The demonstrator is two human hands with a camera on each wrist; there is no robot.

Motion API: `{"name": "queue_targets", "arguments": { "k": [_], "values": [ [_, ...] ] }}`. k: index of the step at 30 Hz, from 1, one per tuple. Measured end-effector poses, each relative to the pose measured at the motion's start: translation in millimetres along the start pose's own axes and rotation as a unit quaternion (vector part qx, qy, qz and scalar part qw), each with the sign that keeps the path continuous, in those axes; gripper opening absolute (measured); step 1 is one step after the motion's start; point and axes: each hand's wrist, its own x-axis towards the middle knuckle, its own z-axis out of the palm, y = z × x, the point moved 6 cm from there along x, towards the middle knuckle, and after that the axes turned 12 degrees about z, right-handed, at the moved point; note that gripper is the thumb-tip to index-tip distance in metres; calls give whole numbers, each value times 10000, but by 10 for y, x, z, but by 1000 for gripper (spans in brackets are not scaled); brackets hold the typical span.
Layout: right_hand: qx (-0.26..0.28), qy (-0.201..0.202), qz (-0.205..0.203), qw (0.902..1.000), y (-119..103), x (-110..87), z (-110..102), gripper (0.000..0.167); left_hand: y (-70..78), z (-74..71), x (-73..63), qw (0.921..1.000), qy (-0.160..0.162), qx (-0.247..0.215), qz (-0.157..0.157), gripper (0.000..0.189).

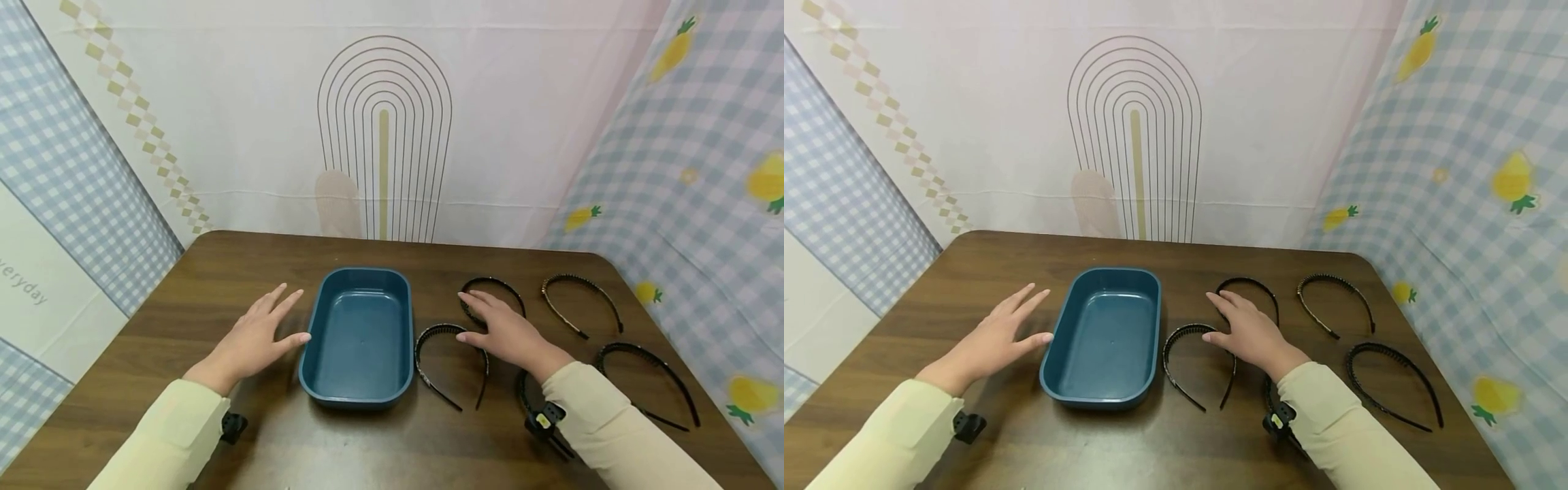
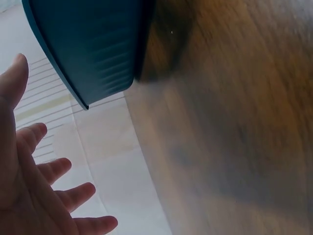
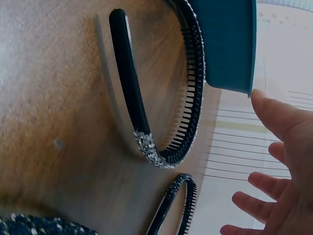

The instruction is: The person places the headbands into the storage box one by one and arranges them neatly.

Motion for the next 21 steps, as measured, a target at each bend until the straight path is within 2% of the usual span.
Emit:
{"name": "queue_targets", "arguments": {
  "k": [7,11,18,21],
  "values": [
    [223,-149,-168,9995,-32,13,60,71,18,57,20,9996,-135,-250,-1,83],
    [426,-303,-132,9985,-15,32,88,68,12,91,46,9983,-266,-522,-33,82],
    [663,-508,37,9965,37,65,151,66,10,156,68,9919,-528,-1152,-127,72],
    [711,-524,119,9960,70,76,178,64,19,174,73,9882,-624,-1396,-66,70]
  ]
}}
